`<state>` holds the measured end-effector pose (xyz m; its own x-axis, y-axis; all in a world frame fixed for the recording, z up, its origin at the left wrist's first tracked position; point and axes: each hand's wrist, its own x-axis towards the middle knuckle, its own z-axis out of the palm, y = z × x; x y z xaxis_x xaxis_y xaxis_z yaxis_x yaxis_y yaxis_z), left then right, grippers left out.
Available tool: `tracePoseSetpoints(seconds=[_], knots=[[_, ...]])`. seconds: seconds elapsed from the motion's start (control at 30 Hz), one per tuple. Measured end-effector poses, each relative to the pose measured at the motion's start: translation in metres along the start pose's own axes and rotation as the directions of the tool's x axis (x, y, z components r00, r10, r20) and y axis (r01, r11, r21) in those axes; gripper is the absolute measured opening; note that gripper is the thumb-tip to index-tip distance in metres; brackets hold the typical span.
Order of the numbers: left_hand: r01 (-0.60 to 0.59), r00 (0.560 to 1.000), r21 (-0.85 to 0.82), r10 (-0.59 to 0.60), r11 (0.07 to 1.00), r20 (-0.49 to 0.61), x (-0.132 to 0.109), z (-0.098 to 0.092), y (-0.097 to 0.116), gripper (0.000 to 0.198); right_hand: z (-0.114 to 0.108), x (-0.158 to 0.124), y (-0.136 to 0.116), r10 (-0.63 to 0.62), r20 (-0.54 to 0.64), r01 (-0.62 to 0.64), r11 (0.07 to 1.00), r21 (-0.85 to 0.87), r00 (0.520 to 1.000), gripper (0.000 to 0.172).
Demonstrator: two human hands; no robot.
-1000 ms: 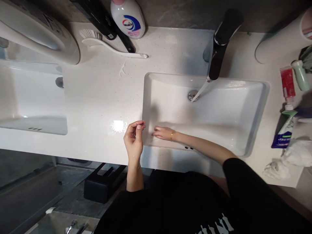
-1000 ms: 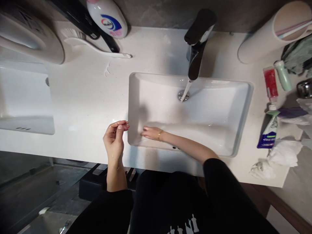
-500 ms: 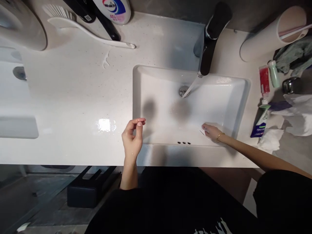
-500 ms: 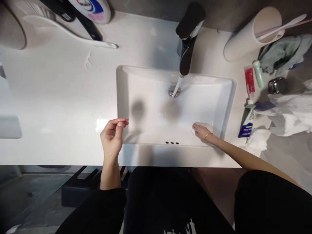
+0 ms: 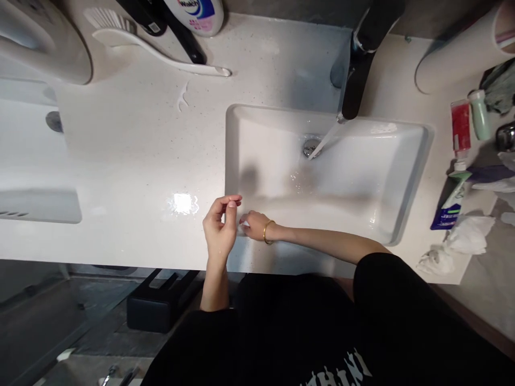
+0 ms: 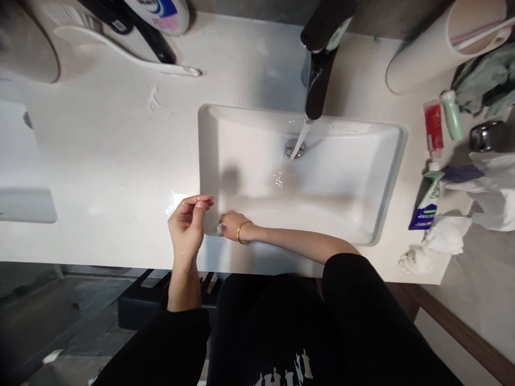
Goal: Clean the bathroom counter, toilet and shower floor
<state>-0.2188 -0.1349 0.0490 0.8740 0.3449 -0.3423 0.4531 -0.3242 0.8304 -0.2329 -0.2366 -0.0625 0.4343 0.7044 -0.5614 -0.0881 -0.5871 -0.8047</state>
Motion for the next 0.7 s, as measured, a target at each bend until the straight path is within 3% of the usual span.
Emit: tracePoseSetpoints(seconds=[0.1, 0.2, 0.27, 0.33, 0.4, 0.47, 0.5, 0.57, 0.63, 0.7], knots=[[0.007, 1.0, 0.014, -0.007, 1.0, -0.007, 0.002, -0.001, 0.0, 0.025, -0.003, -0.004, 0.01, -0.035, 0.083, 0.038, 0.999, -0.03, 0.996, 0.025], [-0.001, 1.0, 0.008, 0.001, 1.0, 0.007, 0.006, 0.002, 0.0, 0.026, -0.026, -0.023, 0.056, -0.041, 0.075, 0.058, 0.971, -0.231, 0.996, 0.02], [-0.004, 1.0, 0.001, 0.004, 1.0, 0.02, 0.008, 0.005, 0.001, 0.027, -0.043, -0.029, 0.086, -0.093, 0.083, 0.12, 0.898, -0.423, 0.992, 0.02], [-0.003, 0.999, 0.008, 0.003, 1.0, 0.041, 0.011, 0.009, 0.001, 0.028, -0.055, -0.023, 0.107, -0.222, 0.179, 0.284, 0.808, -0.517, 0.958, 0.021], [-0.008, 0.997, 0.026, 0.006, 1.0, 0.071, 0.014, 0.014, 0.002, 0.028, -0.064, -0.01, 0.117, -0.357, 0.279, 0.453, 0.718, -0.528, 0.891, 0.022], [-0.022, 0.995, 0.047, 0.018, 0.999, 0.102, 0.016, 0.02, 0.002, 0.027, -0.074, 0.005, 0.122, -0.439, 0.294, 0.527, 0.657, -0.54, 0.849, 0.026], [-0.026, 0.993, 0.054, 0.019, 0.998, 0.12, 0.016, 0.024, 0.001, 0.027, -0.081, 0.013, 0.123, -0.444, 0.236, 0.494, 0.66, -0.566, 0.864, 0.027], [-0.017, 0.986, 0.069, 0.005, 0.997, 0.166, 0.017, 0.032, 0.0, 0.027, -0.098, 0.023, 0.126, -0.336, -0.035, 0.243, 0.746, -0.62, 0.941, 0.028], [-0.005, 0.974, 0.091, -0.016, 0.996, 0.224, 0.019, 0.041, -0.001, 0.028, -0.122, 0.023, 0.133, -0.167, -0.307, -0.053, 0.801, -0.597, 0.937, 0.032], [-0.016, 0.962, 0.116, -0.016, 0.993, 0.272, 0.02, 0.051, 0.0, 0.028, -0.146, 0.01, 0.145, -0.101, -0.392, -0.152, 0.812, -0.564, 0.914, 0.034]])
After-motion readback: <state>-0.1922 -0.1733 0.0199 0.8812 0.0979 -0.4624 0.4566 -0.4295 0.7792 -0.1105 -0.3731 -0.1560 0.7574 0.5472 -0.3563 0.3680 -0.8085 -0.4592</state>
